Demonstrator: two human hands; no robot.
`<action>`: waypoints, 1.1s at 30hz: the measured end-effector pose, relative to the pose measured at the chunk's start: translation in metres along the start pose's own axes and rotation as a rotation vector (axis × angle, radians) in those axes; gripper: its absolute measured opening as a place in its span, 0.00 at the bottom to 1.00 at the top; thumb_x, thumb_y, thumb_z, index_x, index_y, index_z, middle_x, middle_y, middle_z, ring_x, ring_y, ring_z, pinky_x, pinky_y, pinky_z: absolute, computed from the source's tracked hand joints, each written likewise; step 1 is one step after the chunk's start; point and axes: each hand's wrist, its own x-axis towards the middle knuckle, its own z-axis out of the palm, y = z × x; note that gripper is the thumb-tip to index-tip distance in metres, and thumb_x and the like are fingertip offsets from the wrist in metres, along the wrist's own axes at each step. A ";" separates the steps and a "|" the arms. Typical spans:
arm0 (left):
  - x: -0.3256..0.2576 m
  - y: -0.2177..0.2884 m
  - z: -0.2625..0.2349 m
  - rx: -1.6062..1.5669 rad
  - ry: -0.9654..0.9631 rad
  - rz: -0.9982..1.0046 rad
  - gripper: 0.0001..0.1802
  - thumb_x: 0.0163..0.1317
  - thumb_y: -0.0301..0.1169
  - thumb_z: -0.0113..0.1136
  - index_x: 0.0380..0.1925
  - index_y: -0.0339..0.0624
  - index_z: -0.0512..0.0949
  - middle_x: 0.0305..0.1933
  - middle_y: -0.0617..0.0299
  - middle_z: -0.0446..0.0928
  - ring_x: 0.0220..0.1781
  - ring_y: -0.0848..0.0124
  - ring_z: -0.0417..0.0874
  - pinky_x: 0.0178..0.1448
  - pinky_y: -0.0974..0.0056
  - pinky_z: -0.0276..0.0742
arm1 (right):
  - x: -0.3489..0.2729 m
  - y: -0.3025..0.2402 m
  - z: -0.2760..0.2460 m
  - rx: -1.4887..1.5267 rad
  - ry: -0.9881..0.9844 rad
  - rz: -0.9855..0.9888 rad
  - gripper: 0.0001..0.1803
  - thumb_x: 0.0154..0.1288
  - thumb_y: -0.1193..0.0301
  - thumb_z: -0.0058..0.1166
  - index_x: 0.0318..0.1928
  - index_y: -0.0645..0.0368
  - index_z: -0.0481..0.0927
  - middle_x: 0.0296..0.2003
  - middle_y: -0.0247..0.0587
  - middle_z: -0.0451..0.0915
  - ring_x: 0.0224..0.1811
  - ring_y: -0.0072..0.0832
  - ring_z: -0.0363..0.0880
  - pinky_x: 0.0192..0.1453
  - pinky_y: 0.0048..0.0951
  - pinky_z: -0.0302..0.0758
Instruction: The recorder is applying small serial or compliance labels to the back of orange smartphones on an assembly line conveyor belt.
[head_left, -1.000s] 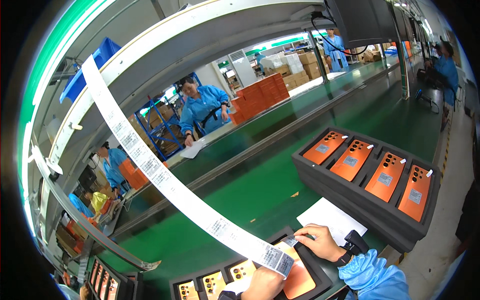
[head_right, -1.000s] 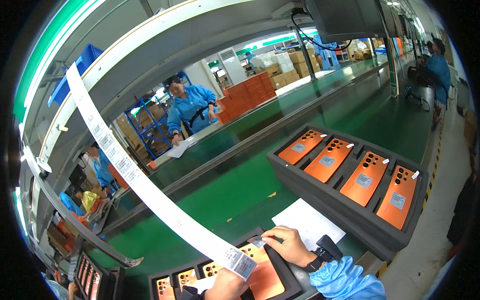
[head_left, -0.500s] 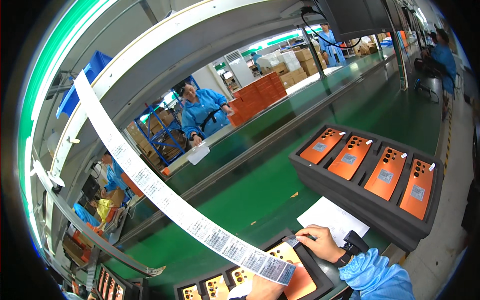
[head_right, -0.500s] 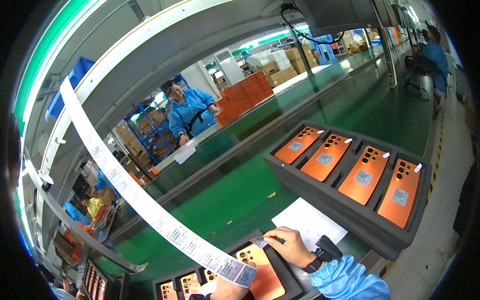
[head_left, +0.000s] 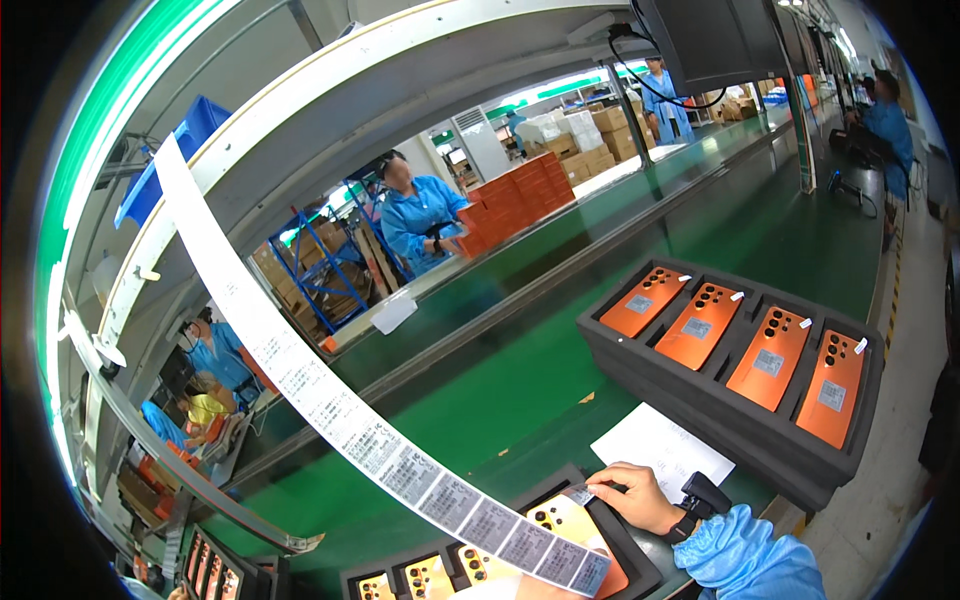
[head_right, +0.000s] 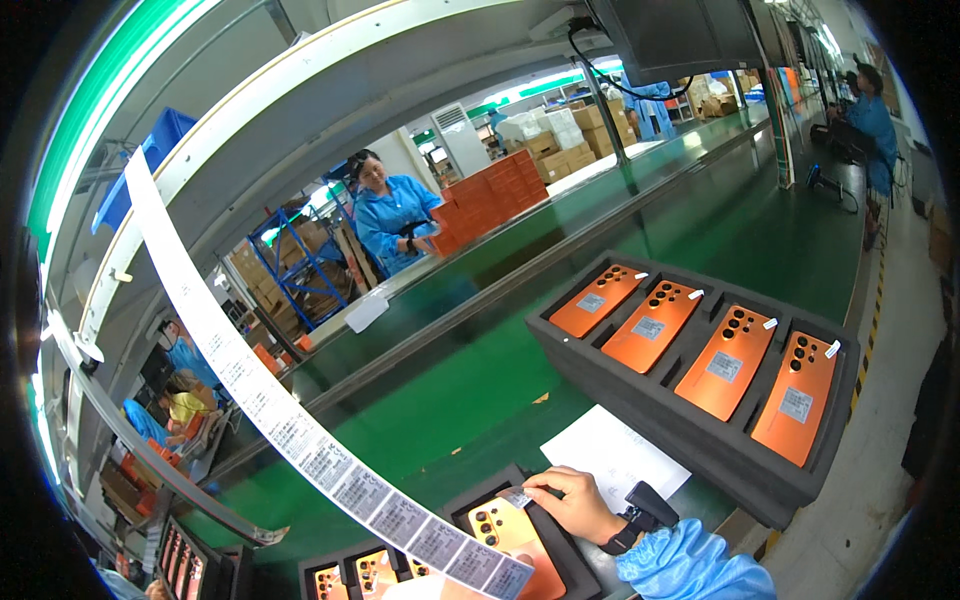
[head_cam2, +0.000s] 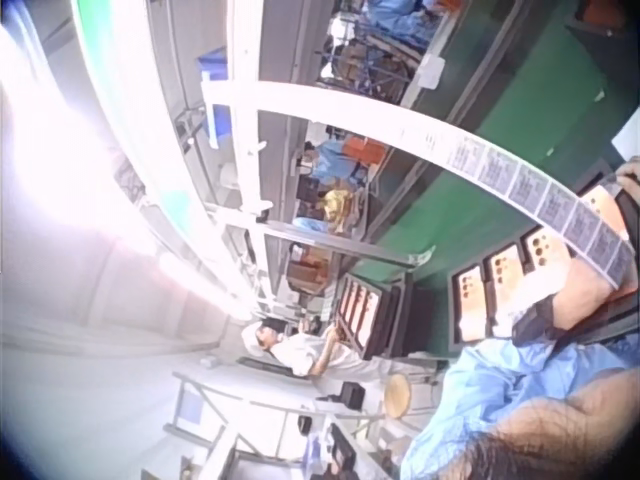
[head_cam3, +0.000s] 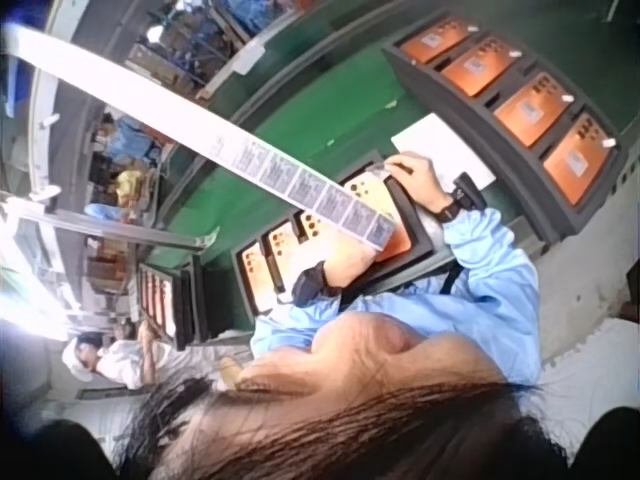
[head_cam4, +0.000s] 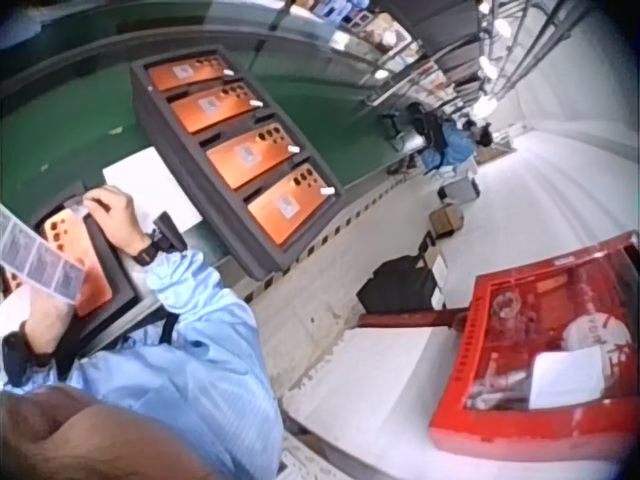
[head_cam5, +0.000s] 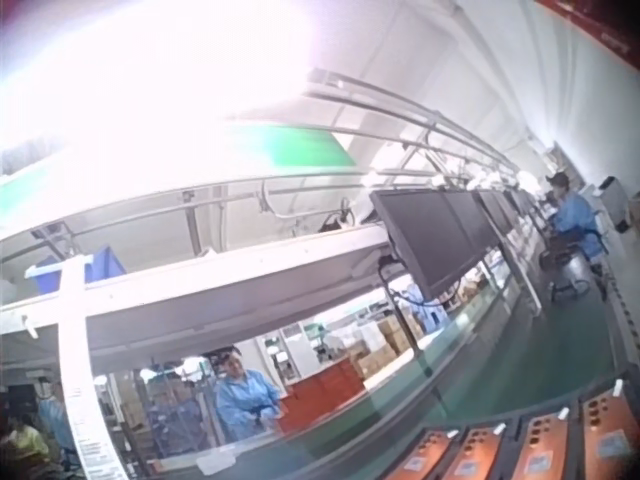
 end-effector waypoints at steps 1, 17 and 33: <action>0.000 0.006 0.001 0.002 0.009 0.009 0.06 0.60 0.29 0.55 0.28 0.38 0.76 0.24 0.58 0.75 0.26 0.66 0.76 0.27 0.63 0.69 | 0.000 -0.001 0.000 -0.003 -0.003 -0.008 0.05 0.56 0.76 0.58 0.34 0.63 0.81 0.29 0.43 0.81 0.33 0.34 0.79 0.39 0.29 0.74; -0.011 0.020 0.003 0.345 -0.069 -0.062 0.10 0.54 0.23 0.52 0.37 0.37 0.75 0.34 0.49 0.75 0.37 0.54 0.76 0.42 0.54 0.71 | 0.003 0.000 -0.002 -0.011 -0.039 -0.028 0.05 0.57 0.77 0.58 0.34 0.64 0.82 0.28 0.42 0.80 0.30 0.30 0.78 0.35 0.26 0.72; -0.026 0.025 0.008 0.557 0.113 -0.007 0.13 0.47 0.21 0.57 0.36 0.37 0.78 0.31 0.52 0.77 0.32 0.57 0.79 0.35 0.57 0.74 | -0.010 0.012 0.003 -0.001 -0.110 0.073 0.06 0.57 0.75 0.58 0.35 0.63 0.81 0.34 0.41 0.82 0.37 0.30 0.80 0.44 0.29 0.75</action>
